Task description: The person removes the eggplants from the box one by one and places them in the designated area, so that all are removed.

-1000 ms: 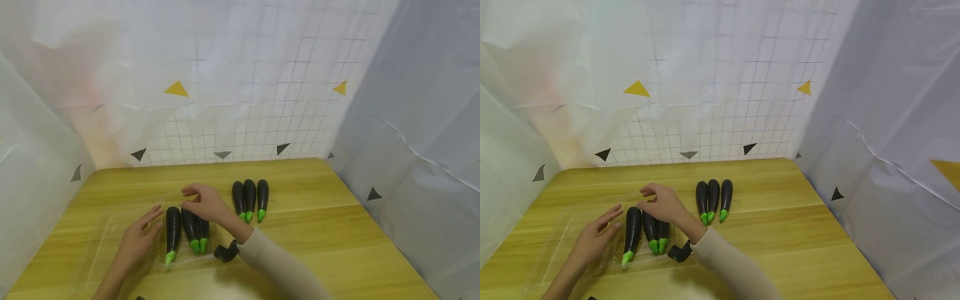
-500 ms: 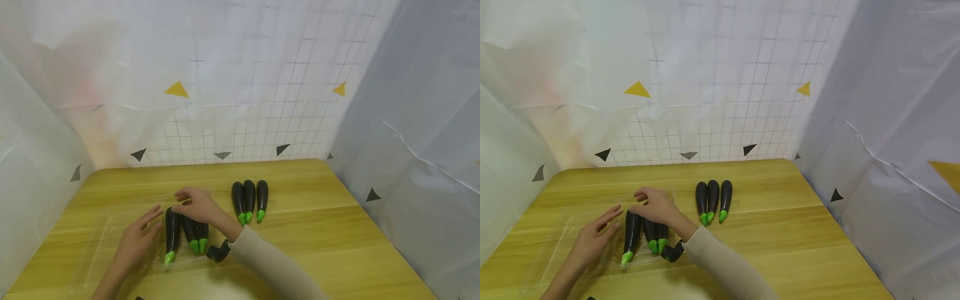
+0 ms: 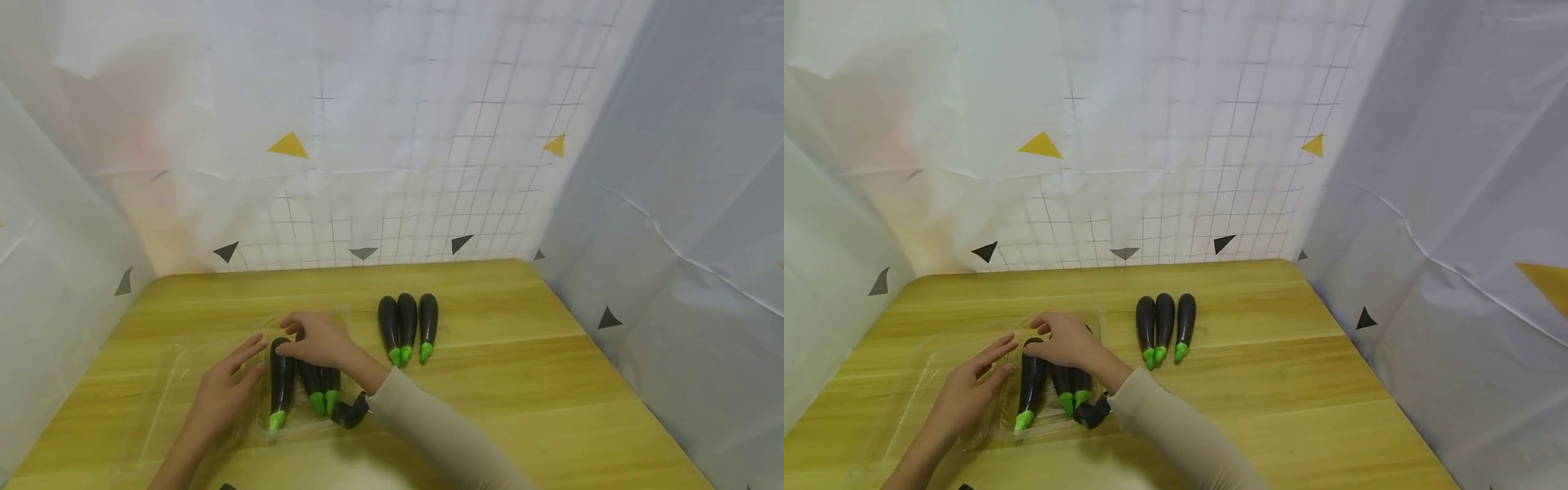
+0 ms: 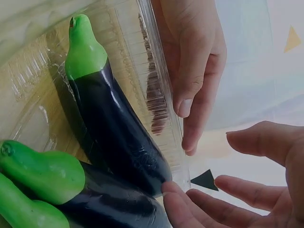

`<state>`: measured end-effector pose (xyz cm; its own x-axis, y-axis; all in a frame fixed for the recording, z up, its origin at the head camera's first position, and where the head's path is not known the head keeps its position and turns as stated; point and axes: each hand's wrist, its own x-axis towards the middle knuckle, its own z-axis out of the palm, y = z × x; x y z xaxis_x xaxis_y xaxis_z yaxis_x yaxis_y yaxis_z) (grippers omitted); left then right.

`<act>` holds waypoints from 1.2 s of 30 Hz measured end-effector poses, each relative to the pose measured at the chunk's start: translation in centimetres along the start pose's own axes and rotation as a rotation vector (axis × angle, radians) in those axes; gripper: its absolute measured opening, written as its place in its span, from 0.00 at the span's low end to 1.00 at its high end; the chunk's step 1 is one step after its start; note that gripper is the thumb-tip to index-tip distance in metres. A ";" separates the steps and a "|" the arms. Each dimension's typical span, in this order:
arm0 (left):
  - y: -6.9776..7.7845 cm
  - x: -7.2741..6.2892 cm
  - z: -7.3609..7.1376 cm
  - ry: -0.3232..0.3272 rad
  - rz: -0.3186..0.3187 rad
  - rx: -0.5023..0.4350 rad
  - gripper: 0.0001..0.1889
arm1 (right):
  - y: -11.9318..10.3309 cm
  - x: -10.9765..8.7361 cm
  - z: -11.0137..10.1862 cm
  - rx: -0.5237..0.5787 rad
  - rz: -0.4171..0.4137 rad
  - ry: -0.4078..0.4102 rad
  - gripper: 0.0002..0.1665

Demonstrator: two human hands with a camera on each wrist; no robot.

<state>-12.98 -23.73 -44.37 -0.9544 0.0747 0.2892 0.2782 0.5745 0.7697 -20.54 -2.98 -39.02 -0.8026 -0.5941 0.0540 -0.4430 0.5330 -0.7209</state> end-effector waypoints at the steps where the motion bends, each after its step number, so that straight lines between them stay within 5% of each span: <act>1: 0.0 0.0 0.0 -0.001 0.003 -0.001 0.22 | 0.0 0.0 0.0 0.000 0.002 -0.001 0.27; 14: -0.5 -0.1 0.2 0.004 0.026 0.010 0.21 | 1.1 0.5 0.3 0.022 0.092 0.041 0.28; 20: -0.5 -0.1 0.2 0.007 0.035 0.021 0.21 | 1.8 1.0 0.3 -0.071 0.077 0.047 0.26; 33: -0.1 -0.1 0.1 0.009 0.019 0.009 0.21 | 3.2 1.5 0.4 -0.079 0.036 0.003 0.32; 36: 0.0 -0.1 0.1 0.003 0.014 0.005 0.21 | 3.2 1.4 0.3 -0.185 -0.007 -0.017 0.35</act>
<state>-12.91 -23.69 -44.45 -0.9501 0.0802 0.3013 0.2907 0.5777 0.7627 -22.99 -2.32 -41.46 -0.7929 -0.6076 0.0457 -0.5157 0.6293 -0.5814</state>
